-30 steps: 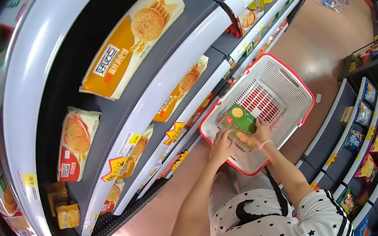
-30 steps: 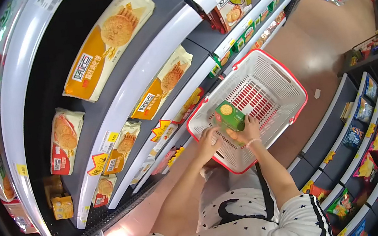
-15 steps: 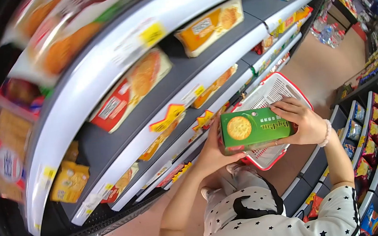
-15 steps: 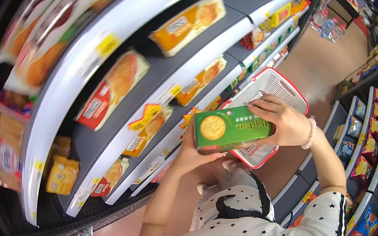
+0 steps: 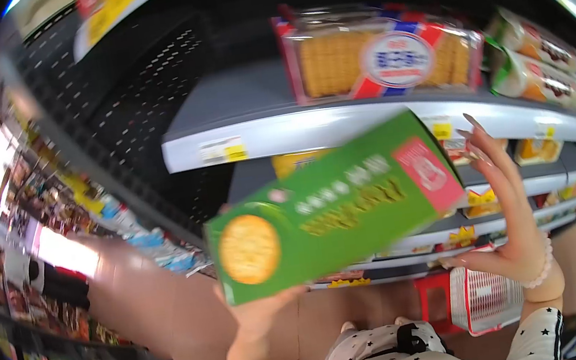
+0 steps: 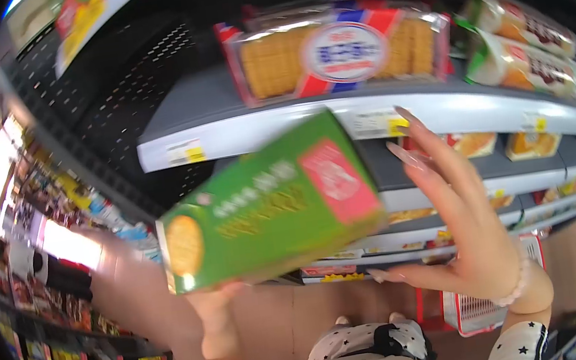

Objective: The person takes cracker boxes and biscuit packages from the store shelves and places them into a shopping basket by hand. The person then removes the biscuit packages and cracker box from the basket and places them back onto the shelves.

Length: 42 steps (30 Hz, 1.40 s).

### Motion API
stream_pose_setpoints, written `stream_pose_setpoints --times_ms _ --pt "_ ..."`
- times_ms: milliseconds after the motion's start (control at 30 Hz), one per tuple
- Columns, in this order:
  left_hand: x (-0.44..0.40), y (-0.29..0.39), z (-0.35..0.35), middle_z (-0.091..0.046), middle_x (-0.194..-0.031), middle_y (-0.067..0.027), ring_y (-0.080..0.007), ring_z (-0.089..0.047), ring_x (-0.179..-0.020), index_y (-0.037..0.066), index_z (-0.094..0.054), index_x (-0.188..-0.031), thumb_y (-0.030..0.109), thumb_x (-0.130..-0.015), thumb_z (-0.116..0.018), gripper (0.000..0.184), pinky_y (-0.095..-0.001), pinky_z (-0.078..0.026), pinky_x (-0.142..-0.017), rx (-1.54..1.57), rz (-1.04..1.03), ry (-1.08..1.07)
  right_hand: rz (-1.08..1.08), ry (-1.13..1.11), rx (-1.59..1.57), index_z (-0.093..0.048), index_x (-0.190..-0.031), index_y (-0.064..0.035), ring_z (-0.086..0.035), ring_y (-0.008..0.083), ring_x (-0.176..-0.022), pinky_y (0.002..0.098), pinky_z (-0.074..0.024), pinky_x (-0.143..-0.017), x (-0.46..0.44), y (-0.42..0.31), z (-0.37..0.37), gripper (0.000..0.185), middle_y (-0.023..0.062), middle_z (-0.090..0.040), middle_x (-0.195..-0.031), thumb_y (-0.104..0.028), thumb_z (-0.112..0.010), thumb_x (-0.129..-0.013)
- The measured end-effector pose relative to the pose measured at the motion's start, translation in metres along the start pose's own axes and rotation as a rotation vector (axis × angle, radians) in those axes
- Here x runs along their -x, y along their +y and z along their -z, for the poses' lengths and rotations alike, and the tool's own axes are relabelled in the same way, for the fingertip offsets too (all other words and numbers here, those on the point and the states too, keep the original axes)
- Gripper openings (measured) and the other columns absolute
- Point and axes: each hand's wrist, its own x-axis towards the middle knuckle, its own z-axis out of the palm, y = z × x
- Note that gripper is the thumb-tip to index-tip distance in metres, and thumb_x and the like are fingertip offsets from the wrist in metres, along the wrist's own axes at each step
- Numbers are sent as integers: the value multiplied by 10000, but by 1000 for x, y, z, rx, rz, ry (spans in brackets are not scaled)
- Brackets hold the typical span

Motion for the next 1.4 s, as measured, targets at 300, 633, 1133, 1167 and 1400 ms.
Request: stream_pose_setpoints --times_ms 300,633,1133,1167,1400 --pt "-48 70 94 -586 -1022 -173 -208 -634 -816 -65 -468 -1131 -44 -603 -742 595 -282 -535 -724 -208 -262 385 368 119 -295 -110 -1403 -10 -165 345 -1342 404 -197 -1067 -135 -47 -110 898 229 -142 -1442 -116 -698 -732" --pt "-132 58 101 -612 -987 -99 -155 -599 -904 -16 -501 -1071 -15 -652 -746 485 -283 -477 -817 -273 -292 272 283 301 -388 -48 -1376 70 -149 369 -1336 365 -205 -1070 -205 -19 -152 870 283 -108 -1426 -162 -639 -780" --pt "-267 13 100 -552 -1122 -101 -173 -532 -1038 -4 -412 -1208 43 -695 -741 611 -306 -410 -921 56 153 -266 -109 485 -323 -106 -1322 152 -233 421 -1278 370 -233 -1056 -225 3 -158 822 344 -176 -1365 -195 -601 -766" --pt "-268 11 99 -552 -1122 -101 -173 -532 -1038 -4 -412 -1208 43 -695 -741 611 -306 -410 -921 58 152 -269 -121 500 -288 -109 -1320 154 -236 425 -1273 376 -234 -1055 -224 1 -159 813 346 -176 -1364 -190 -596 -767" --pt "-265 5 95 -575 -1094 -96 -171 -554 -1006 -7 -461 -1160 48 -748 -693 475 -303 -418 -902 123 154 -261 -131 460 -256 -104 -1315 165 -229 434 -1271 392 -223 -1060 -209 -10 -153 785 351 -181 -1360 -176 -569 -782"
